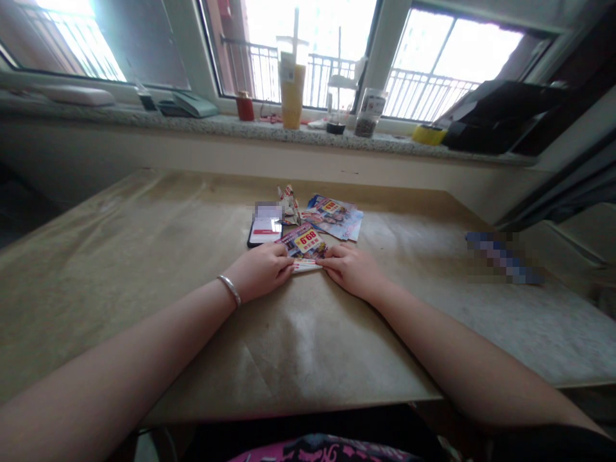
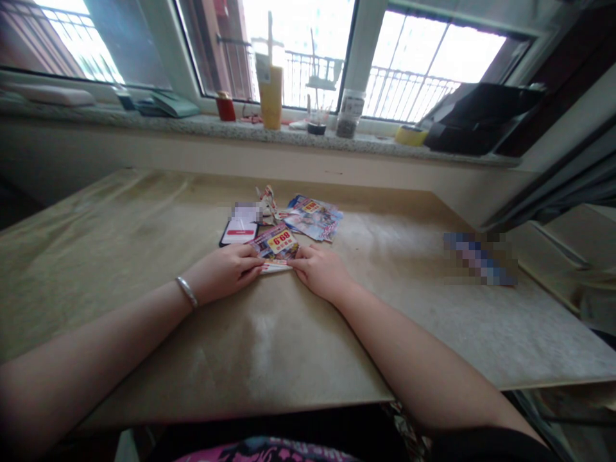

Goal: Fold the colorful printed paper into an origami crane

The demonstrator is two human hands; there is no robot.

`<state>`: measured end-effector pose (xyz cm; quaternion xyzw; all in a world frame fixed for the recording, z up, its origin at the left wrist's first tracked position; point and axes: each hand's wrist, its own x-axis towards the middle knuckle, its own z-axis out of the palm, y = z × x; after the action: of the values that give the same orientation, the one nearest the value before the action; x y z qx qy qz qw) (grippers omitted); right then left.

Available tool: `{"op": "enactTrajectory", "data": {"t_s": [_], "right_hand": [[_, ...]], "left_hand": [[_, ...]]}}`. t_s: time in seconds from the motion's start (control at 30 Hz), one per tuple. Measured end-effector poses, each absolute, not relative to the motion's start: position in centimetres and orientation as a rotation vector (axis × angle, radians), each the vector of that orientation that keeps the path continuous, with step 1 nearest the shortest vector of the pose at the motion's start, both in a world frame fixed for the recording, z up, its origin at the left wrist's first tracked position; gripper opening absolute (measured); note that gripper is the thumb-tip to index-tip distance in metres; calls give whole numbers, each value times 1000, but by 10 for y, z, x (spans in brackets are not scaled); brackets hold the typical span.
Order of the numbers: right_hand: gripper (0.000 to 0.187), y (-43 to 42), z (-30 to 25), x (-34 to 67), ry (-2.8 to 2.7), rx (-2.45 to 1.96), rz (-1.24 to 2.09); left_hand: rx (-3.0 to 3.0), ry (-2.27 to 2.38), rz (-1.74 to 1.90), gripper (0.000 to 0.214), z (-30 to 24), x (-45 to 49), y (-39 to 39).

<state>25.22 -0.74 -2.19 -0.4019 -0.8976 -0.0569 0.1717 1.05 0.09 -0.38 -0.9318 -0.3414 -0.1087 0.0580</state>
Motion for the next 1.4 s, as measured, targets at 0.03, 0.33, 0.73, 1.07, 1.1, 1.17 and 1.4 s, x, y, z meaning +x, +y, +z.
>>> {"op": "enactTrajectory", "data": {"t_s": [0.03,0.33,0.73,1.07,1.1,1.17,1.4], "right_hand": [[26,-7,-22,252,-2545,-1138,-162],[26,-7,-24,253,-2523,-1110,-140],[27,-9,-19,251,-2550,-1169,-178],[27,-9,-19,251,-2537,-1165,-127],[26,-9,-19,251,-2537,-1155,-127],[26,-9,-19,251,-2537,-1133,-121],[28,-4,-24,254,-2505,-1082,-35]], "left_hand": [[-2808,-1035,-318,35,-4,11,0],[-2780,-1052,-266,33,-1,13,-2],[-2777,-1024,-316,31,-5,11,-1],[-2747,-996,-357,28,-7,17,-3],[-2740,-985,-342,28,-6,18,-4],[-2726,-971,-316,26,-5,20,-6],[-2725,-997,-323,27,-8,23,-9]]}}
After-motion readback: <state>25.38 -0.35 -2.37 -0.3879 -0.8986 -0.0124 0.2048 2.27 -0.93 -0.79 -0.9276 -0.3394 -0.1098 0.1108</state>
